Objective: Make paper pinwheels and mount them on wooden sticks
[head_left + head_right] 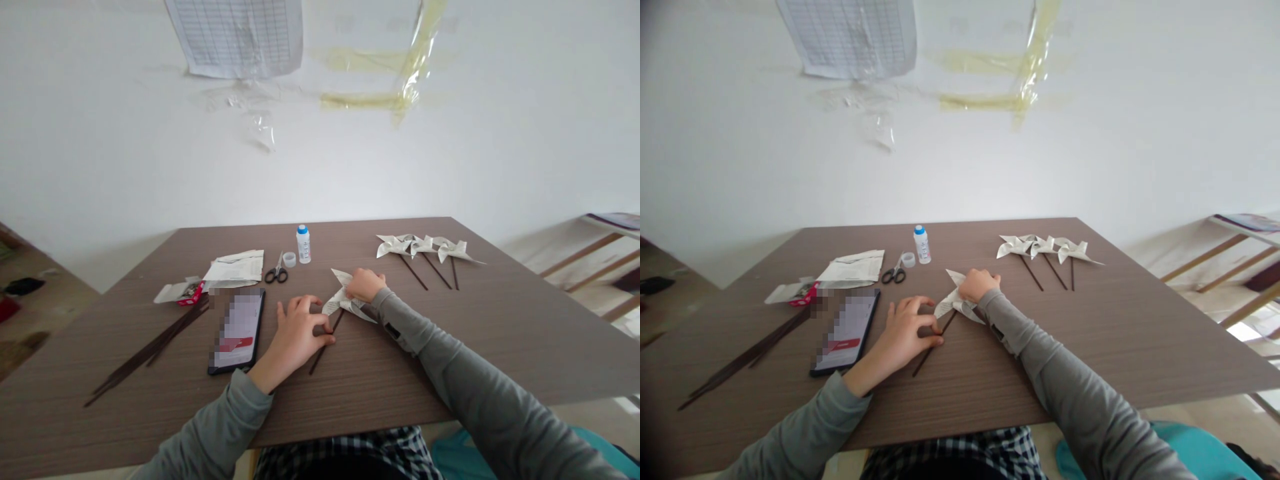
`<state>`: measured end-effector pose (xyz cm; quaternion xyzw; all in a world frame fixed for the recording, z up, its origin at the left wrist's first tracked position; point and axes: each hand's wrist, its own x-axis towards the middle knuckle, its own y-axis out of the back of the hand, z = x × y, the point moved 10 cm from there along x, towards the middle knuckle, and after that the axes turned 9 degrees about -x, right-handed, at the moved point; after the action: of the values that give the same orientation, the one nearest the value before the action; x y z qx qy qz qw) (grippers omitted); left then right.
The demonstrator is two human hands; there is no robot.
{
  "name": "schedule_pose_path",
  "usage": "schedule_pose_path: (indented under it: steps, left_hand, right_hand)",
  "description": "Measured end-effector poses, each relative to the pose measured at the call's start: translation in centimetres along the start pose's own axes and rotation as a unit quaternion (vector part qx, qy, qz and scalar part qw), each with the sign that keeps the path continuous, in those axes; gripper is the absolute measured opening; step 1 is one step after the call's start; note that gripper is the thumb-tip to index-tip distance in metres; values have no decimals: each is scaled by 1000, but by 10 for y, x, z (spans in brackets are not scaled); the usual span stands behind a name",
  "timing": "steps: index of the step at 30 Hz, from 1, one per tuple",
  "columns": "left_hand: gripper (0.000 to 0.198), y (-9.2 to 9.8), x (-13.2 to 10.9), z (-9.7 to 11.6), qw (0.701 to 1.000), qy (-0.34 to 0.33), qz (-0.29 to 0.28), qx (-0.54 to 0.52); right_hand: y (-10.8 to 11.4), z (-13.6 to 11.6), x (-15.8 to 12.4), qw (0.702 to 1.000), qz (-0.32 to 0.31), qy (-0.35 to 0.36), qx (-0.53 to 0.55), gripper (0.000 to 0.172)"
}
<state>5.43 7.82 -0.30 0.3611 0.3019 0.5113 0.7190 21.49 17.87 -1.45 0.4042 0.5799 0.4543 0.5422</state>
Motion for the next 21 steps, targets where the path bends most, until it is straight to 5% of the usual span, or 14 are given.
schedule_pose_path:
  steps: [21]
  left_hand:
    - [9, -2, 3, -1, 1000, -11, 5, 5]
  right_hand:
    - [0, -3, -6, 1000, 23, -12, 17, 44]
